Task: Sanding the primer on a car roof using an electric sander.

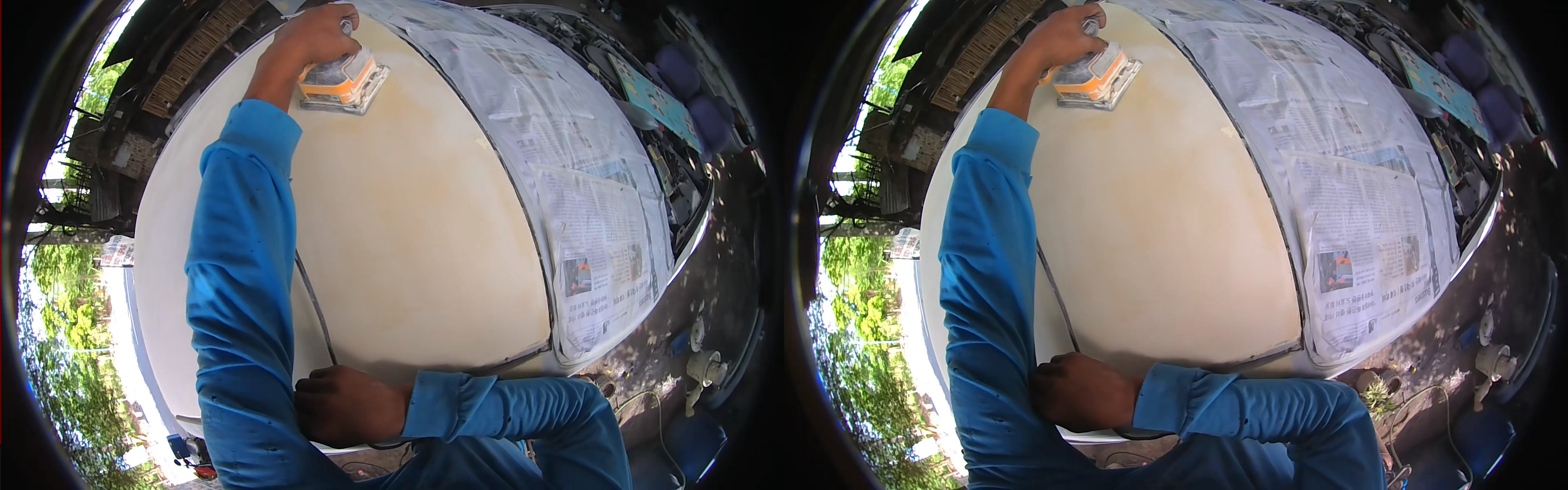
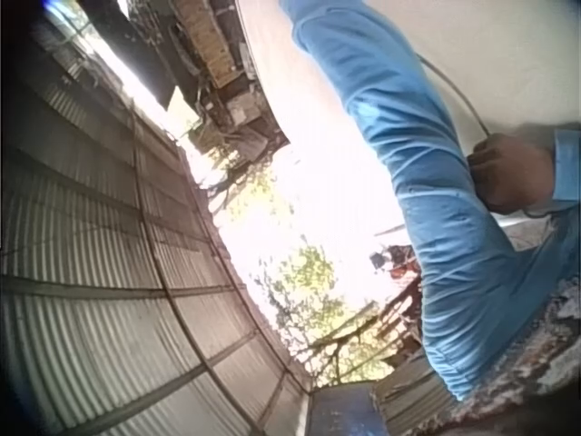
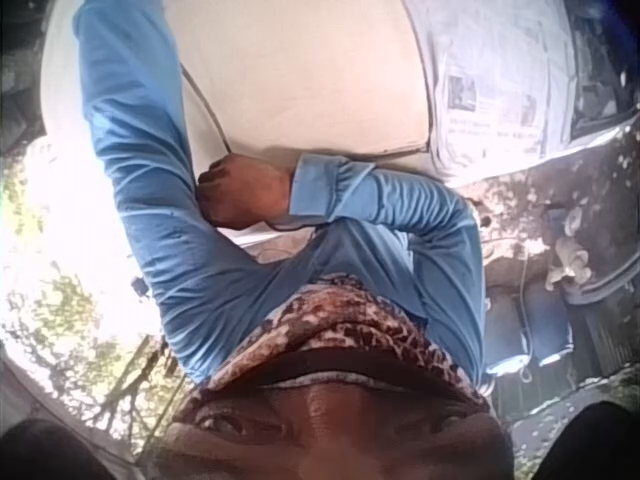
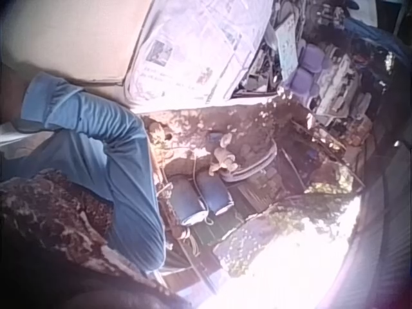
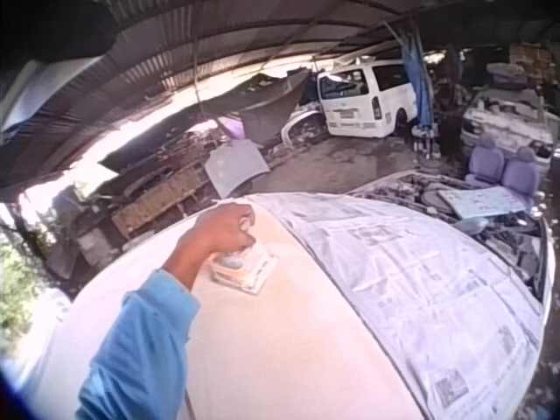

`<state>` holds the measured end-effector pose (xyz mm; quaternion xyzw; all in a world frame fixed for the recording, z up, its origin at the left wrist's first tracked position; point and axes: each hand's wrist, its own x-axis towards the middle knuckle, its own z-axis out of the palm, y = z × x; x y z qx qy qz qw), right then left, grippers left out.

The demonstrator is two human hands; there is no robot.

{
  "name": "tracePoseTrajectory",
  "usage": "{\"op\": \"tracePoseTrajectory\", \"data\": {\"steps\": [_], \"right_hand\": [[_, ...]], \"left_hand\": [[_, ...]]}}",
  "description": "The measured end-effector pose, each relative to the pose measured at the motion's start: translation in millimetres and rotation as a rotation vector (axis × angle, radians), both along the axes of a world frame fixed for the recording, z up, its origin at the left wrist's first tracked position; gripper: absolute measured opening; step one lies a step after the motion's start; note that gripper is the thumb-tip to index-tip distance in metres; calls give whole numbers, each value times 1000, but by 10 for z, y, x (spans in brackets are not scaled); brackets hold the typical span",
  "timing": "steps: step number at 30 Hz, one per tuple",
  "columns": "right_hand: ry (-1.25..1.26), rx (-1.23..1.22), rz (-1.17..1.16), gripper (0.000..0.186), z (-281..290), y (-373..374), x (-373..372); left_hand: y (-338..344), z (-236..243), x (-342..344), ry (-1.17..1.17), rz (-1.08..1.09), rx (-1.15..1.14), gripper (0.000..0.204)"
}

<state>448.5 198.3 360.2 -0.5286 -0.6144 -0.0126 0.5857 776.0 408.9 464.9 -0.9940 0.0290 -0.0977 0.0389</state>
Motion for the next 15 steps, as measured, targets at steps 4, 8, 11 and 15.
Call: {"op": "tracePoseTrajectory", "data": {"steps": [4, 8, 11, 15], "right_hand": [[3, 14, 15, 14, -14, 11, -6], [-4, 5, 24, 14, -19, 10, -4], [27, 3, 38, 14, -12, 13, 15], [30, 31, 40, 14, 1, 0, 25]], "left_hand": [[114, -35, -104, -107, -94, -25, 38], [250, -19, -167, 6, 5, -31, 36], [316, 20, -279, 27, -2, -90, 32], [469, 114, -332, 152, 7, -262, 20]]}}
